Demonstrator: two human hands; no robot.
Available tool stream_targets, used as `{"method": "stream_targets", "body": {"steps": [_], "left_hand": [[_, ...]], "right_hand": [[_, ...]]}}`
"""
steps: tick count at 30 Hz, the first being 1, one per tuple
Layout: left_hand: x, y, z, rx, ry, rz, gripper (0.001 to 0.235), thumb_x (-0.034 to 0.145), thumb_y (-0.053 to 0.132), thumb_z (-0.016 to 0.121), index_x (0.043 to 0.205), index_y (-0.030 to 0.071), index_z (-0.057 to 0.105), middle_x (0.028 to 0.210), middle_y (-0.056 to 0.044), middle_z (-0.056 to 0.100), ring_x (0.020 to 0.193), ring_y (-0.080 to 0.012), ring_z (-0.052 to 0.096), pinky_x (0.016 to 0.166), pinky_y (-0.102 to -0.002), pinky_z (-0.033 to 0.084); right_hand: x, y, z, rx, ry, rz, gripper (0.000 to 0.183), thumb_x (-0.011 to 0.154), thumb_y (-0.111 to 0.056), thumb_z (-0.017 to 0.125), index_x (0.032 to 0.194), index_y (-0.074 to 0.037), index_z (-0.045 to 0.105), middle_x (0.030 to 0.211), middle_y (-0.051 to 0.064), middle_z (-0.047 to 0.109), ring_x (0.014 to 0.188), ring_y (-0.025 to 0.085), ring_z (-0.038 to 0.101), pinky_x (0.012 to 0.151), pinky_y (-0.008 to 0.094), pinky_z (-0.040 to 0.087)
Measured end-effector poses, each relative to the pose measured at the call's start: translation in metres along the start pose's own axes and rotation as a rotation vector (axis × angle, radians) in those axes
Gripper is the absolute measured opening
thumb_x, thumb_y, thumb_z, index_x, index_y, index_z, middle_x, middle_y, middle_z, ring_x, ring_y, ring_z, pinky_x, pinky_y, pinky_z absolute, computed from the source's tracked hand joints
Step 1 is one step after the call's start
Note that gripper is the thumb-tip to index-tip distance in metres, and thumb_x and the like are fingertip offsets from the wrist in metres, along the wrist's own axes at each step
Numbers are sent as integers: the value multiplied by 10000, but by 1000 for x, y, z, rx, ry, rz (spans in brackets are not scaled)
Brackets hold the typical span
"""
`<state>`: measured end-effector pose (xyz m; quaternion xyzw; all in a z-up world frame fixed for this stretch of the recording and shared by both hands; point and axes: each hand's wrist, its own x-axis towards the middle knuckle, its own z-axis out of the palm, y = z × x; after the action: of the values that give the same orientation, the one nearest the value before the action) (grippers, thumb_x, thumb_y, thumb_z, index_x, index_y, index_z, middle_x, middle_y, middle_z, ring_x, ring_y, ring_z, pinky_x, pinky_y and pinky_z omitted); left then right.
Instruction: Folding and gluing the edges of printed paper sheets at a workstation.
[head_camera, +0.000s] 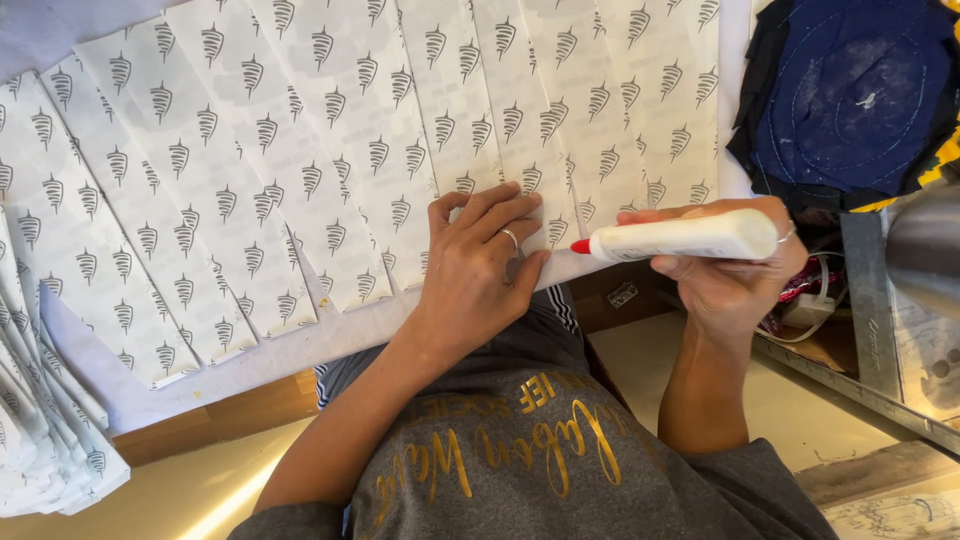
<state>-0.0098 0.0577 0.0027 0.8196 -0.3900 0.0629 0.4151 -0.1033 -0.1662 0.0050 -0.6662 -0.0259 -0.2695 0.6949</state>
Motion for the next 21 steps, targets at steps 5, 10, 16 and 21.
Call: {"method": "stream_targets", "body": {"steps": [5, 10, 16, 21], "left_hand": [[2, 9, 0, -30, 51, -72, 105, 864, 38, 717, 968, 35, 726, 1191, -65, 736, 1219, -291, 649, 1006, -483, 369], [7, 10, -4, -53, 20, -115, 107, 828, -70, 709, 911, -35, 767, 1052, -162, 765, 1148, -339, 668, 983, -527, 362], [-3, 0, 4, -50, 52, -40, 215, 847, -97, 625, 1003, 9, 726, 1205, -85, 732, 1221, -306, 645, 995, -493, 371], [-4, 0, 4, -53, 56, -36, 215, 849, -99, 621, 1004, 4, 729, 1202, -92, 733, 1222, -309, 645, 1004, -493, 370]], "right_hand": [[-2, 3, 16, -44, 35, 57, 369, 795, 41, 786, 1056, 77, 527, 927, 267, 649, 936, 532, 737, 862, 636, 720], [4, 3, 36, 41, -77, 58, 375, 774, 44, 811, 1068, 49, 577, 1019, 341, 724, 1011, 454, 741, 869, 513, 633], [-10, 17, -2, -28, 107, 47, 444, 755, 49, 809, 1085, 33, 511, 928, 252, 646, 920, 551, 727, 796, 643, 695], [-8, 17, 5, -7, 48, 28, 418, 812, -8, 788, 1076, 13, 464, 907, 291, 633, 899, 546, 716, 822, 697, 691]]}}
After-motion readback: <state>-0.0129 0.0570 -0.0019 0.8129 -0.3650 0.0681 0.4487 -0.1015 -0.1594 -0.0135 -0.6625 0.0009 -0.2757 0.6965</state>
